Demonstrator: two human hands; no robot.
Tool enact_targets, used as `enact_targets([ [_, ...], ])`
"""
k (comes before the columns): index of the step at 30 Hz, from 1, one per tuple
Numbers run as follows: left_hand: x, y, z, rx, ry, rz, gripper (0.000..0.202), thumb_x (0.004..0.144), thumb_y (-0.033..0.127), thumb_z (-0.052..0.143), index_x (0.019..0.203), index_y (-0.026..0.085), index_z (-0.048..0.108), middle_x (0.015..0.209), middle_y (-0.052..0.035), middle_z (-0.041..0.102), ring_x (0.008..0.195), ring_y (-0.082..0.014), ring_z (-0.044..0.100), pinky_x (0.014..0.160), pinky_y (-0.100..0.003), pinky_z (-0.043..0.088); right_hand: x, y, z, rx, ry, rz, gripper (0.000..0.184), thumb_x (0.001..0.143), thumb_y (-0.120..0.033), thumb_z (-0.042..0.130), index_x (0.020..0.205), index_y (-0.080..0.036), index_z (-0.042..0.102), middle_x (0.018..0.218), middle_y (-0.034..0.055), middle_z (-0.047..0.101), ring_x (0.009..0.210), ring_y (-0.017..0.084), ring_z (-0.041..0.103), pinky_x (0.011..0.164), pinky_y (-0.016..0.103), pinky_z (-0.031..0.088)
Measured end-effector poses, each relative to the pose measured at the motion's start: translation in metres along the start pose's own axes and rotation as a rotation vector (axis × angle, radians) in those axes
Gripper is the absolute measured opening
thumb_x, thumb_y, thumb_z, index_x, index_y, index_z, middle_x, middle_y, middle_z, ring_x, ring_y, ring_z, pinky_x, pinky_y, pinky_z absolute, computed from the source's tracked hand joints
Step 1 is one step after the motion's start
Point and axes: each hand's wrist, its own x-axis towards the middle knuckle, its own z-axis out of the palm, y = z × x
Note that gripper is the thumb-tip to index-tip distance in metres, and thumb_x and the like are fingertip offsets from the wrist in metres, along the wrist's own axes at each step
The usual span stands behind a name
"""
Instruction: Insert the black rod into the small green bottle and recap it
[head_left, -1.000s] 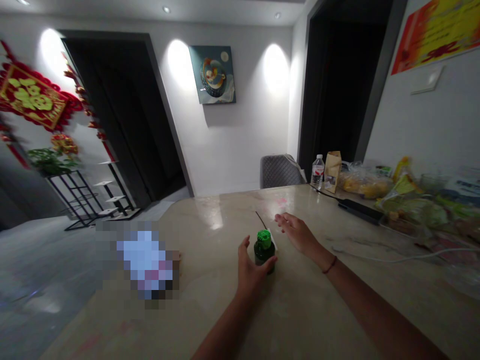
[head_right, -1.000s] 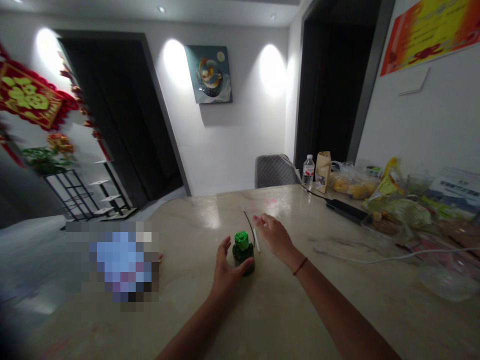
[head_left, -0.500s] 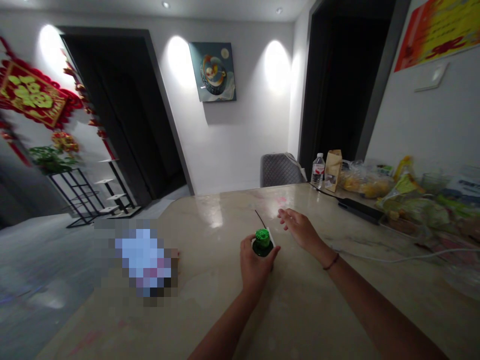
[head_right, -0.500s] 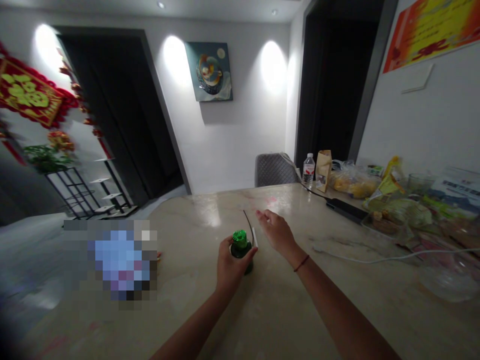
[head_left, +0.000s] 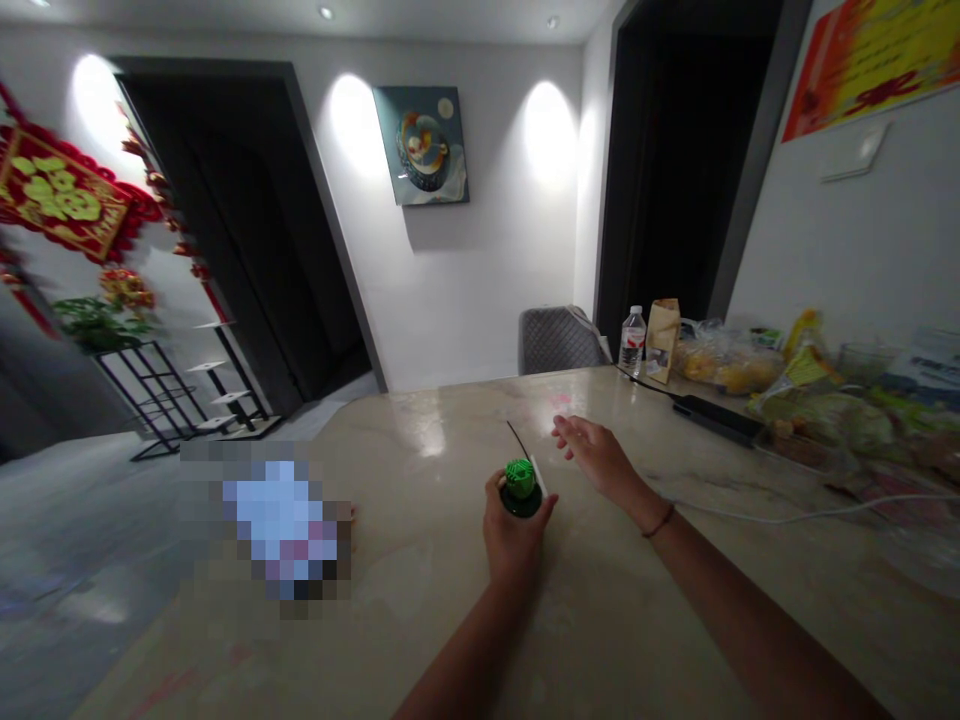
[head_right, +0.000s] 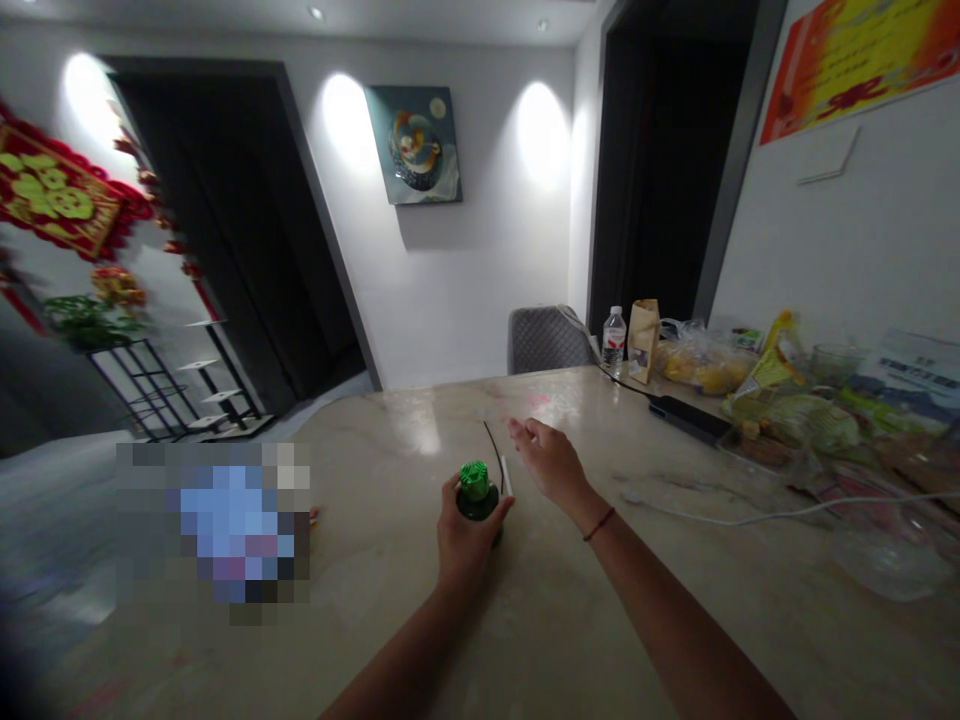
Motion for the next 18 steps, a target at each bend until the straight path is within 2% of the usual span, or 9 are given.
enact_targets([
  [3, 0.001, -0.004, 0.003, -0.013, 0.062, -0.033, 0.077, 0.051, 0.038, 0.074, 0.118, 0.017, 0.040, 0.111, -0.0095, 0.054, 0.101, -0.0216, 0.053, 0.088, -0.034, 0.041, 0.001, 0.001, 0.000, 0.006, 0.004, 0.006, 0.053, 0.079, -0.063, 0.032, 0.077, -0.018, 0.060, 0.067, 0.0036, 0.063, 0.058, 0.014, 0.057, 0.056, 0.024, 0.041],
  [5, 0.002, -0.005, 0.005, 0.010, 0.058, -0.052, 0.072, 0.050, 0.038, 0.074, 0.113, 0.016, 0.045, 0.110, -0.0103, 0.055, 0.102, -0.0228, 0.053, 0.088, -0.034, 0.041, 0.002, 0.002, -0.001, 0.010, 0.005, 0.011, 0.053, 0.078, -0.063, 0.033, 0.077, -0.018, 0.060, 0.068, 0.0041, 0.063, 0.058, 0.014, 0.057, 0.056, 0.024, 0.041],
  [8, 0.003, -0.005, 0.003, 0.059, -0.021, -0.082, 0.050, 0.055, 0.041, 0.069, 0.096, 0.016, 0.054, 0.091, -0.0070, 0.062, 0.087, -0.0214, 0.058, 0.078, -0.033, 0.045, 0.002, 0.002, -0.002, 0.016, 0.008, 0.012, 0.053, 0.078, -0.063, 0.033, 0.077, -0.018, 0.061, 0.069, 0.0045, 0.064, 0.057, 0.014, 0.057, 0.056, 0.024, 0.042],
  [10, 0.005, -0.002, 0.000, 0.093, -0.049, -0.095, 0.042, 0.059, 0.042, 0.066, 0.090, 0.016, 0.055, 0.081, -0.0046, 0.063, 0.076, -0.0193, 0.060, 0.071, -0.031, 0.046, 0.003, 0.002, -0.003, 0.015, 0.011, 0.006, 0.052, 0.079, -0.062, 0.033, 0.078, -0.017, 0.061, 0.069, 0.0045, 0.064, 0.058, 0.014, 0.057, 0.056, 0.024, 0.042],
  [13, 0.012, 0.002, -0.007, 0.150, -0.059, -0.103, 0.041, 0.059, 0.040, 0.065, 0.091, 0.016, 0.054, 0.079, -0.0040, 0.064, 0.073, -0.0177, 0.060, 0.067, -0.028, 0.045, 0.003, 0.001, -0.005, 0.006, 0.013, -0.006, 0.051, 0.079, -0.060, 0.033, 0.077, -0.017, 0.061, 0.069, 0.0044, 0.063, 0.058, 0.014, 0.057, 0.057, 0.025, 0.042],
  [18, 0.038, 0.016, -0.028, 0.196, -0.205, -0.018, 0.038, 0.058, 0.040, 0.066, 0.085, 0.016, 0.054, 0.074, -0.0015, 0.062, 0.068, -0.0150, 0.058, 0.064, -0.025, 0.044, 0.002, -0.004, -0.005, -0.008, 0.010, -0.013, 0.046, 0.081, -0.056, 0.035, 0.076, -0.017, 0.060, 0.069, 0.0046, 0.064, 0.060, 0.014, 0.057, 0.058, 0.025, 0.042],
])
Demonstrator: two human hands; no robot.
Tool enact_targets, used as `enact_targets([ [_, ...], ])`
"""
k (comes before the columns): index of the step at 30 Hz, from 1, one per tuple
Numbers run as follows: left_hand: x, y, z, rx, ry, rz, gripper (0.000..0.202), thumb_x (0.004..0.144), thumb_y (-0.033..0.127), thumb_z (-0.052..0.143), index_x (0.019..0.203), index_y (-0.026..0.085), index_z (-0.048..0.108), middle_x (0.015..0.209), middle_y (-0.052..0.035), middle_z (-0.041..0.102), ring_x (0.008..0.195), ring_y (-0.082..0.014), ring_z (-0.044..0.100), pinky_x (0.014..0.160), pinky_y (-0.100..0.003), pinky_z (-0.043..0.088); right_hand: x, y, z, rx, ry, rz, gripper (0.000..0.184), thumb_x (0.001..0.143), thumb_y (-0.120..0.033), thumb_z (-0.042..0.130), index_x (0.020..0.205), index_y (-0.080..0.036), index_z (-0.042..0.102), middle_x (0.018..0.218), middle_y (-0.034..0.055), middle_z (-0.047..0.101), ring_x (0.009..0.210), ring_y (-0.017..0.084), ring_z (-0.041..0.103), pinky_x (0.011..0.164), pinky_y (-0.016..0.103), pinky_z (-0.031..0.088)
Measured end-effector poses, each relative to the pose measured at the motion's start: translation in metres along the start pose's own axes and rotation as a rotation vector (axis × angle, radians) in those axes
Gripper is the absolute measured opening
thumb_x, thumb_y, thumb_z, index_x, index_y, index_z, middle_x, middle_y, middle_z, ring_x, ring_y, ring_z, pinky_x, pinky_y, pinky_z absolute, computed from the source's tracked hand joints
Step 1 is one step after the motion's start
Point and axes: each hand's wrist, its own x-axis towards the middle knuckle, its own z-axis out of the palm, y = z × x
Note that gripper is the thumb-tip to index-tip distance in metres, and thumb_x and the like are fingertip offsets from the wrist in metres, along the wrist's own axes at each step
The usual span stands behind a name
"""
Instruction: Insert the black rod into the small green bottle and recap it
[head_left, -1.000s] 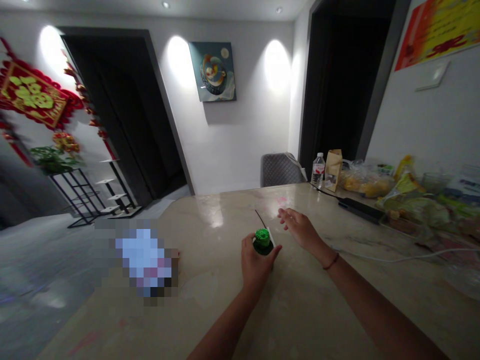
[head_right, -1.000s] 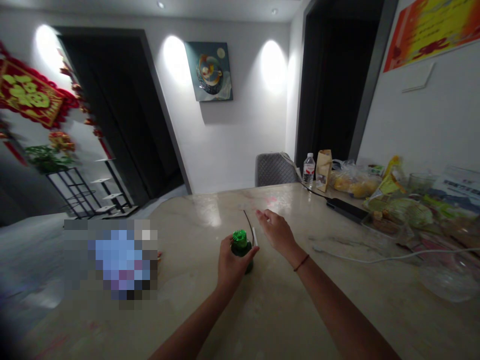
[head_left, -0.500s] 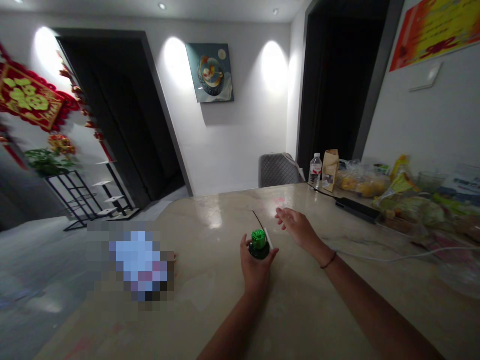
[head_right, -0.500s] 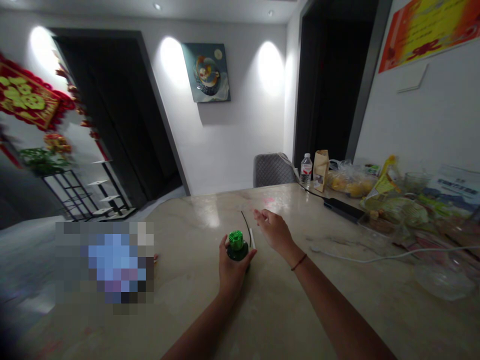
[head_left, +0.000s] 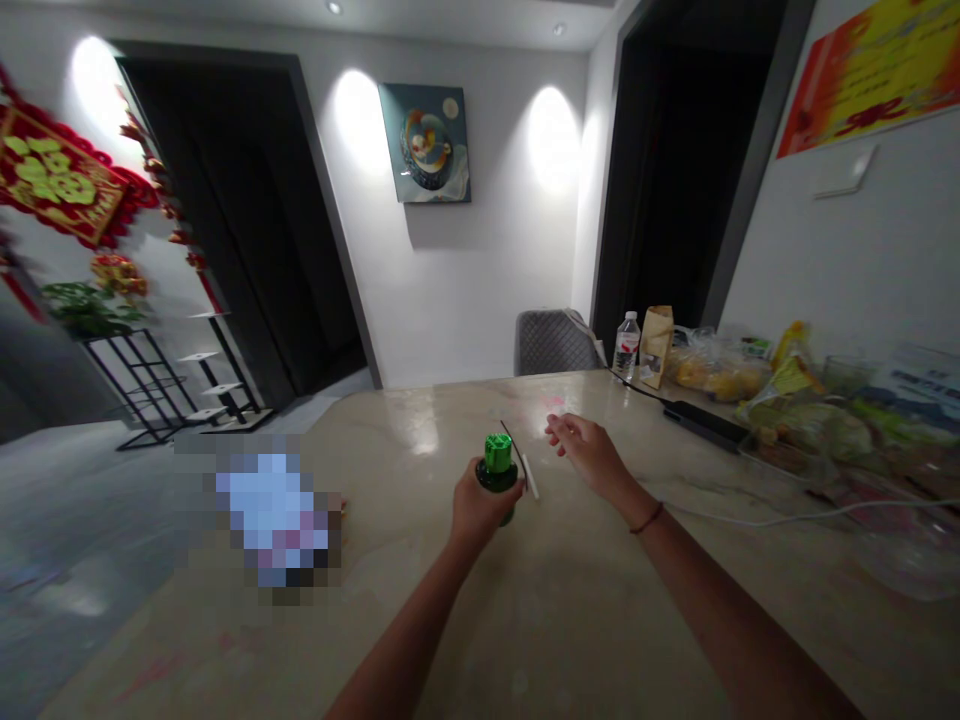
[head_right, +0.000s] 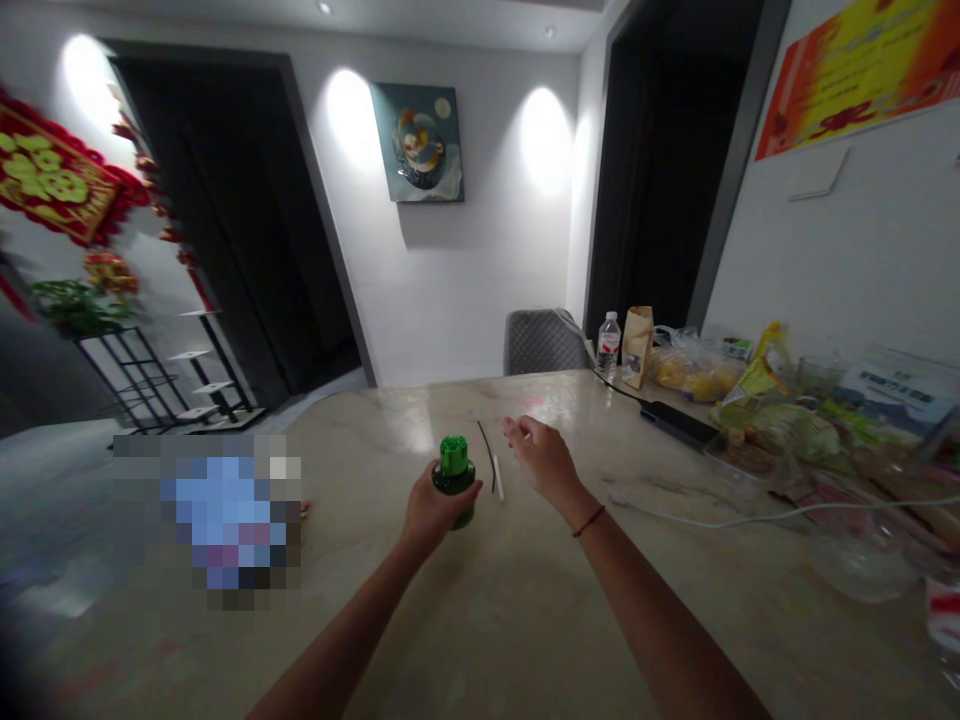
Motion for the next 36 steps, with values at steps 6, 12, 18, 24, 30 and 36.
enact_targets([
  [6, 0.017, 0.012, -0.040, 0.044, -0.175, 0.189, 0.039, 0.057, 0.042, 0.067, 0.082, 0.016, 0.053, 0.071, 0.0005, 0.060, 0.066, -0.0127, 0.054, 0.062, -0.024, 0.043, -0.005, -0.008, 0.005, -0.047, -0.051, -0.049, 0.035, 0.081, -0.046, 0.041, 0.074, -0.017, 0.060, 0.068, 0.0035, 0.063, 0.059, 0.013, 0.057, 0.058, 0.024, 0.041],
  [12, 0.021, 0.011, -0.059, 0.114, -0.282, 0.275, 0.042, 0.056, 0.039, 0.067, 0.089, 0.016, 0.054, 0.078, 0.0008, 0.061, 0.072, -0.0135, 0.055, 0.068, -0.025, 0.042, -0.010, -0.017, 0.008, -0.035, -0.087, -0.081, 0.031, 0.081, -0.041, 0.042, 0.076, -0.017, 0.061, 0.068, 0.0030, 0.062, 0.060, 0.013, 0.056, 0.056, 0.023, 0.040],
  [18, 0.022, 0.009, -0.071, 0.227, -0.421, 0.223, 0.042, 0.052, 0.036, 0.068, 0.089, 0.018, 0.056, 0.076, 0.0008, 0.063, 0.071, -0.0154, 0.056, 0.064, -0.024, 0.041, -0.010, -0.017, 0.006, -0.043, -0.115, -0.091, 0.029, 0.080, -0.040, 0.044, 0.076, -0.017, 0.061, 0.066, 0.0019, 0.061, 0.060, 0.013, 0.056, 0.054, 0.022, 0.039],
  [24, 0.024, 0.006, -0.082, 0.289, -0.519, 0.145, 0.038, 0.049, 0.034, 0.067, 0.082, 0.018, 0.058, 0.073, 0.0011, 0.063, 0.068, -0.0158, 0.057, 0.060, -0.023, 0.040, -0.010, -0.019, 0.007, -0.053, -0.145, -0.084, 0.028, 0.079, -0.037, 0.044, 0.075, -0.016, 0.061, 0.066, 0.0020, 0.062, 0.059, 0.012, 0.055, 0.053, 0.021, 0.037],
  [30, 0.022, 0.009, -0.083, 0.331, -0.535, 0.171, 0.036, 0.049, 0.031, 0.067, 0.081, 0.018, 0.058, 0.073, 0.0004, 0.064, 0.068, -0.0162, 0.056, 0.058, -0.023, 0.039, -0.004, -0.047, 0.015, -0.171, -0.261, -0.177, 0.032, 0.082, -0.043, 0.042, 0.075, -0.017, 0.060, 0.068, 0.0020, 0.062, 0.061, 0.012, 0.054, 0.057, 0.022, 0.036],
  [36, 0.020, 0.012, -0.081, 0.275, -0.529, 0.149, 0.038, 0.048, 0.032, 0.067, 0.083, 0.018, 0.059, 0.075, -0.0002, 0.065, 0.068, -0.0161, 0.057, 0.060, -0.024, 0.040, -0.004, -0.063, 0.029, -0.367, -0.302, -0.139, 0.050, 0.081, -0.059, 0.034, 0.066, -0.018, 0.059, 0.065, 0.0058, 0.063, 0.059, 0.014, 0.055, 0.053, 0.024, 0.032],
])
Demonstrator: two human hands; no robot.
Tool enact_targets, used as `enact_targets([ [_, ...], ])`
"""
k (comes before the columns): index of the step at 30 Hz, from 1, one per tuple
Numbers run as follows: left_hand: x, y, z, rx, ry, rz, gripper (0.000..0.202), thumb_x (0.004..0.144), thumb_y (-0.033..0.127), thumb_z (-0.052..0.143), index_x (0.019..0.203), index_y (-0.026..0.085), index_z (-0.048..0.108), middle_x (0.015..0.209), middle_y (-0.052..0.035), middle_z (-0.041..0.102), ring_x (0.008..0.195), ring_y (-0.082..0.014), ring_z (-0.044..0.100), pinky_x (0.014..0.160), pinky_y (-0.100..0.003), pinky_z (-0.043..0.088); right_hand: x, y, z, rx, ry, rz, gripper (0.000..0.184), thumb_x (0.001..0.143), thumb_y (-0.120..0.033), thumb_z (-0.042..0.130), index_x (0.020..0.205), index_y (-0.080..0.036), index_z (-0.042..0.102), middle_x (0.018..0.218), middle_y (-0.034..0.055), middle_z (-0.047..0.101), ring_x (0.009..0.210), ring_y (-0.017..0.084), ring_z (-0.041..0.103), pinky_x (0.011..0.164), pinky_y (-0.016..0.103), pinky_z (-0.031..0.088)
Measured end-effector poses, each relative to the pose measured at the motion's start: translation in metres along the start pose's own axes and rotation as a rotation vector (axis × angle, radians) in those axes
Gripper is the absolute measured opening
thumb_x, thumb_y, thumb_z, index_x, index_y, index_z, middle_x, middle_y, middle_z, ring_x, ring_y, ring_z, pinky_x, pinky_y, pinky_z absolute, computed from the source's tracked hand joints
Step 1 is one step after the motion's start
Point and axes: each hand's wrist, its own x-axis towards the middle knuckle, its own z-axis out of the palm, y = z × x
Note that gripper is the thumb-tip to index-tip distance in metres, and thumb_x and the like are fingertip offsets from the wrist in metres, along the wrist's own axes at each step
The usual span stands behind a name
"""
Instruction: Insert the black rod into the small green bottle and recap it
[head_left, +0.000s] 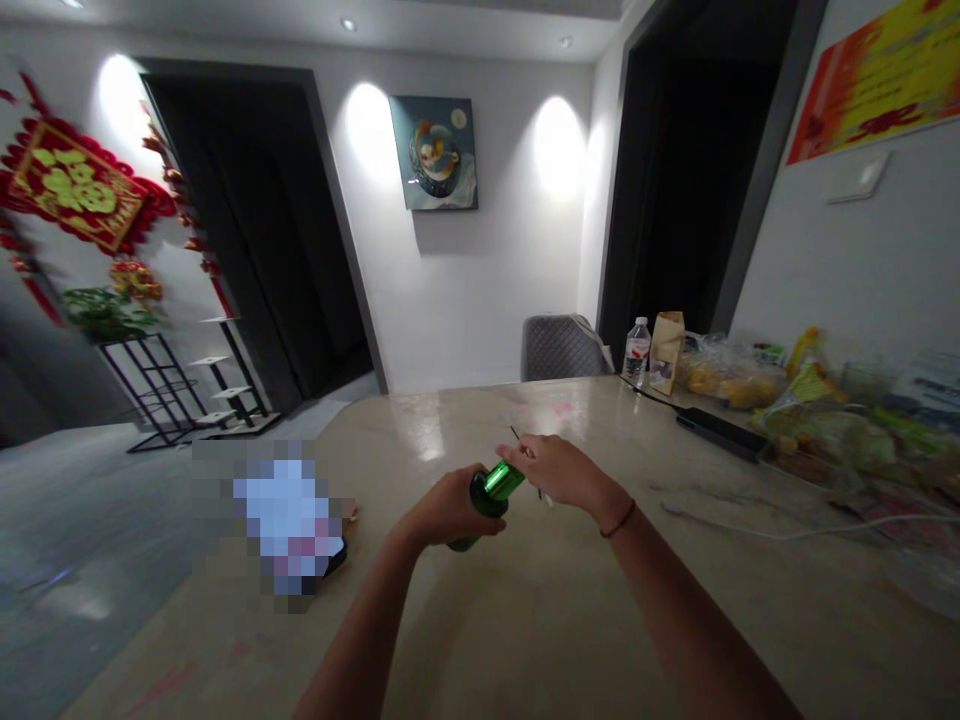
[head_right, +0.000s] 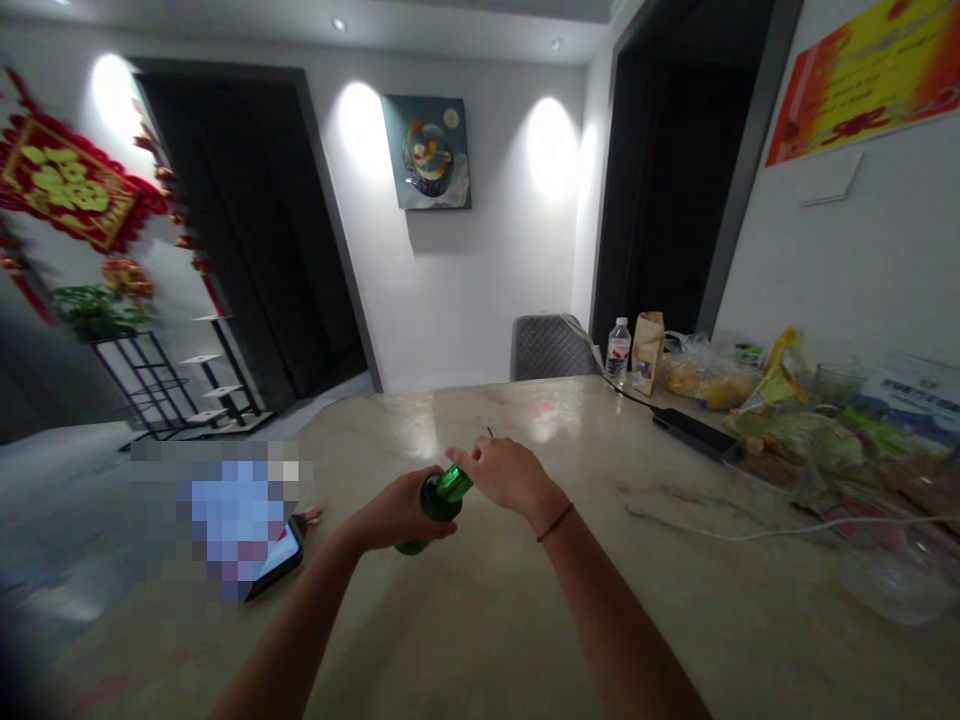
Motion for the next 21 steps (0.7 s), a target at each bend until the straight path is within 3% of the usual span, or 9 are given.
enact_targets([
  [4, 0.0008, 0.0029, 0.0006, -0.034, -0.018, 0.019, 0.043, 0.050, 0.033, 0.068, 0.089, 0.018, 0.059, 0.079, -0.0005, 0.065, 0.071, -0.0165, 0.057, 0.064, -0.025, 0.042, 0.0019, -0.0010, 0.0034, -0.017, 0.034, -0.008, 0.052, 0.077, -0.064, 0.036, 0.068, -0.018, 0.059, 0.064, 0.0054, 0.062, 0.059, 0.015, 0.055, 0.052, 0.024, 0.031],
  [21, 0.0040, 0.0042, 0.0071, -0.132, -0.025, 0.031, 0.044, 0.052, 0.032, 0.069, 0.092, 0.017, 0.060, 0.089, -0.0026, 0.066, 0.082, -0.0194, 0.058, 0.074, -0.029, 0.044, 0.0006, -0.0021, -0.0008, -0.021, -0.013, -0.087, 0.039, 0.075, -0.055, 0.048, 0.078, -0.019, 0.061, 0.071, 0.0057, 0.063, 0.061, 0.015, 0.053, 0.053, 0.025, 0.030],
])
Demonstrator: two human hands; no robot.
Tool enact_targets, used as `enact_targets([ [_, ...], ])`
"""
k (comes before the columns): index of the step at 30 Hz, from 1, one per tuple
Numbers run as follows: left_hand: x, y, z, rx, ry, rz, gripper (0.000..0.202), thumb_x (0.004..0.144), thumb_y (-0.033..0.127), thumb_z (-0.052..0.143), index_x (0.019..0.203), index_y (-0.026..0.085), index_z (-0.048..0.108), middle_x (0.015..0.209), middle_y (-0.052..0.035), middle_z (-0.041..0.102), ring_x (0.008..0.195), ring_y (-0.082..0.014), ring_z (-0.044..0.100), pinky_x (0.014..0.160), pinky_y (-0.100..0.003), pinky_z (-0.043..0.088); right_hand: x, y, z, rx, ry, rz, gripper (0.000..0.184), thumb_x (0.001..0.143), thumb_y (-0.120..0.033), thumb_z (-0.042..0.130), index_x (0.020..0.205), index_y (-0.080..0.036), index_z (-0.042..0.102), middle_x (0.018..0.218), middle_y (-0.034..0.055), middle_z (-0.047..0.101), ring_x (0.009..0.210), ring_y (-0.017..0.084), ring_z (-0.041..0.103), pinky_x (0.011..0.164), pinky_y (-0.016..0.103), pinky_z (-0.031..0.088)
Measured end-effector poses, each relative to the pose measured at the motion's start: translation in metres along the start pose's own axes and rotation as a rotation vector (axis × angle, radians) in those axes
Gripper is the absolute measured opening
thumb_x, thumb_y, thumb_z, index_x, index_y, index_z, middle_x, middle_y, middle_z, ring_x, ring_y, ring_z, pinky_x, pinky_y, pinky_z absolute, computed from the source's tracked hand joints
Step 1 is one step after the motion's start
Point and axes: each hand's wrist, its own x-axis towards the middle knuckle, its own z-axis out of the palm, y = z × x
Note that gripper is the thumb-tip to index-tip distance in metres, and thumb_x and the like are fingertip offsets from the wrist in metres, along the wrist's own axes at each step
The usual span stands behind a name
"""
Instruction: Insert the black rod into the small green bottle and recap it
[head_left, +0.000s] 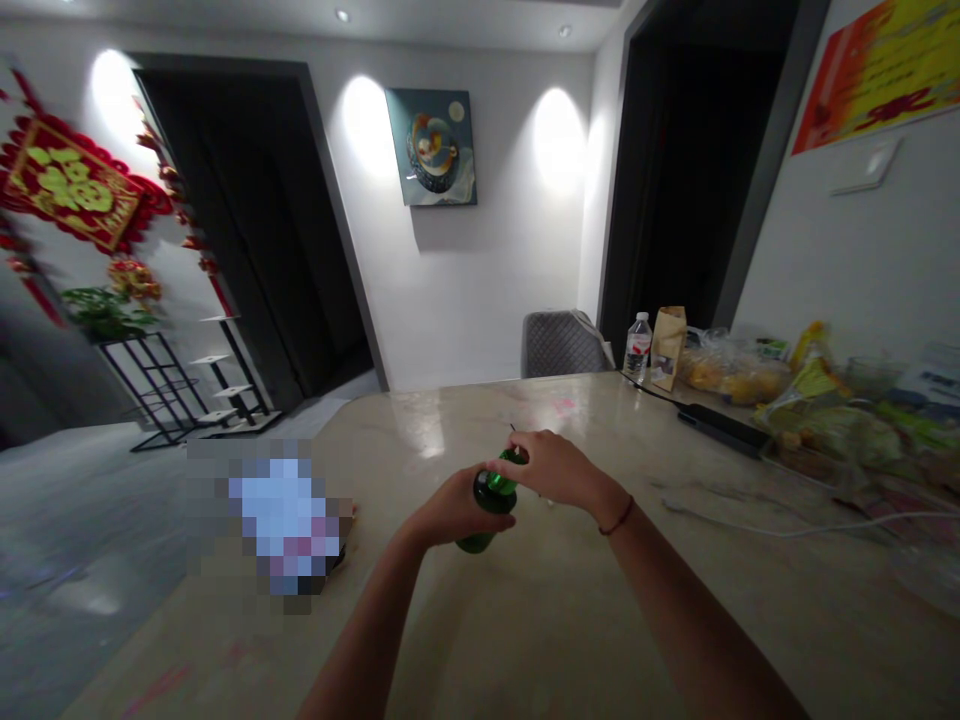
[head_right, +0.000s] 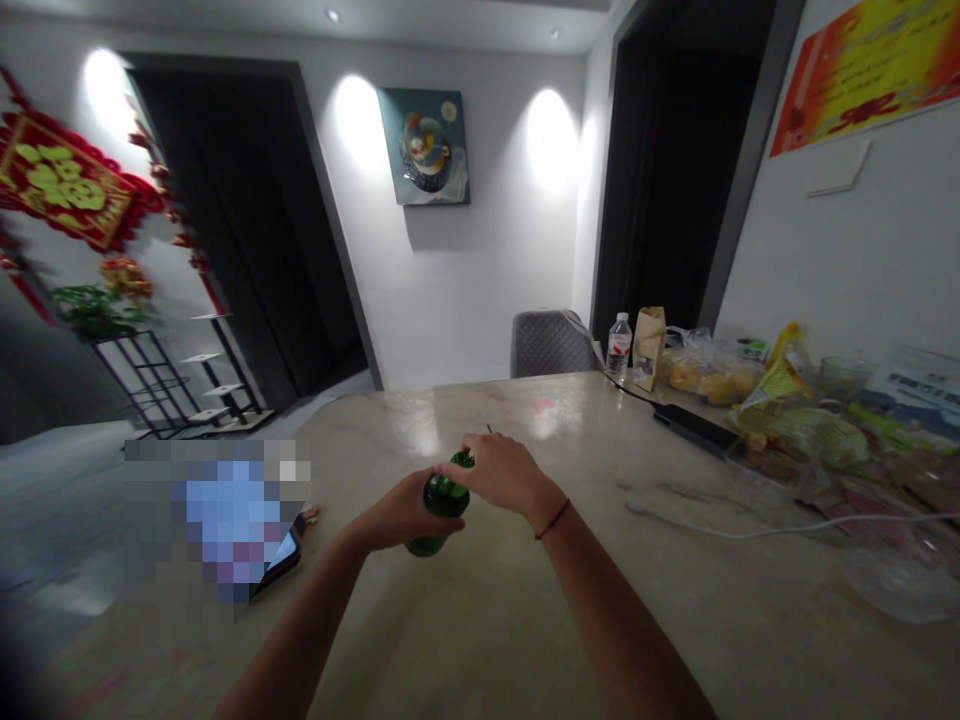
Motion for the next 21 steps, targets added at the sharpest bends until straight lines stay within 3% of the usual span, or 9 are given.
enact_targets([
  [8, 0.004, -0.012, 0.002, 0.039, -0.008, -0.005, 0.051, 0.051, 0.039, 0.070, 0.095, 0.016, 0.058, 0.086, -0.0030, 0.065, 0.079, -0.0183, 0.058, 0.071, -0.028, 0.044, -0.004, 0.000, -0.013, 0.152, -0.149, -0.156, 0.025, 0.078, -0.033, 0.053, 0.094, -0.017, 0.062, 0.087, 0.0052, 0.064, 0.073, 0.014, 0.056, 0.065, 0.025, 0.040],
  [11, 0.005, -0.013, 0.003, 0.040, -0.029, -0.034, 0.052, 0.051, 0.039, 0.070, 0.095, 0.015, 0.057, 0.086, -0.0032, 0.064, 0.078, -0.0182, 0.057, 0.069, -0.027, 0.043, -0.005, 0.003, -0.015, 0.175, -0.191, -0.199, 0.032, 0.077, -0.025, 0.053, 0.108, -0.016, 0.057, 0.104, 0.0077, 0.061, 0.088, 0.017, 0.056, 0.076, 0.028, 0.042],
  [14, 0.005, -0.014, 0.003, 0.047, -0.028, -0.036, 0.049, 0.052, 0.040, 0.069, 0.093, 0.015, 0.057, 0.084, -0.0030, 0.064, 0.077, -0.0183, 0.057, 0.068, -0.027, 0.043, -0.007, 0.007, -0.012, 0.217, -0.201, -0.245, 0.051, 0.076, -0.019, 0.053, 0.125, -0.020, 0.042, 0.125, 0.0085, 0.048, 0.110, 0.019, 0.047, 0.091, 0.033, 0.037],
  [17, 0.005, -0.015, 0.003, 0.045, -0.026, -0.026, 0.048, 0.053, 0.042, 0.068, 0.092, 0.015, 0.057, 0.084, -0.0032, 0.065, 0.077, -0.0187, 0.058, 0.068, -0.027, 0.043, -0.007, 0.008, -0.007, 0.241, -0.177, -0.218, 0.064, 0.076, -0.028, 0.055, 0.133, -0.020, 0.029, 0.135, 0.0107, 0.037, 0.119, 0.021, 0.039, 0.095, 0.034, 0.034],
  [21, 0.005, -0.016, 0.003, 0.053, -0.020, -0.017, 0.053, 0.052, 0.042, 0.069, 0.096, 0.015, 0.057, 0.089, -0.0042, 0.065, 0.081, -0.0198, 0.057, 0.072, -0.029, 0.043, -0.004, 0.003, -0.003, 0.158, -0.109, 0.013, 0.053, 0.082, -0.045, 0.044, 0.124, -0.014, 0.040, 0.110, 0.0138, 0.057, 0.094, 0.021, 0.056, 0.078, 0.031, 0.040],
])
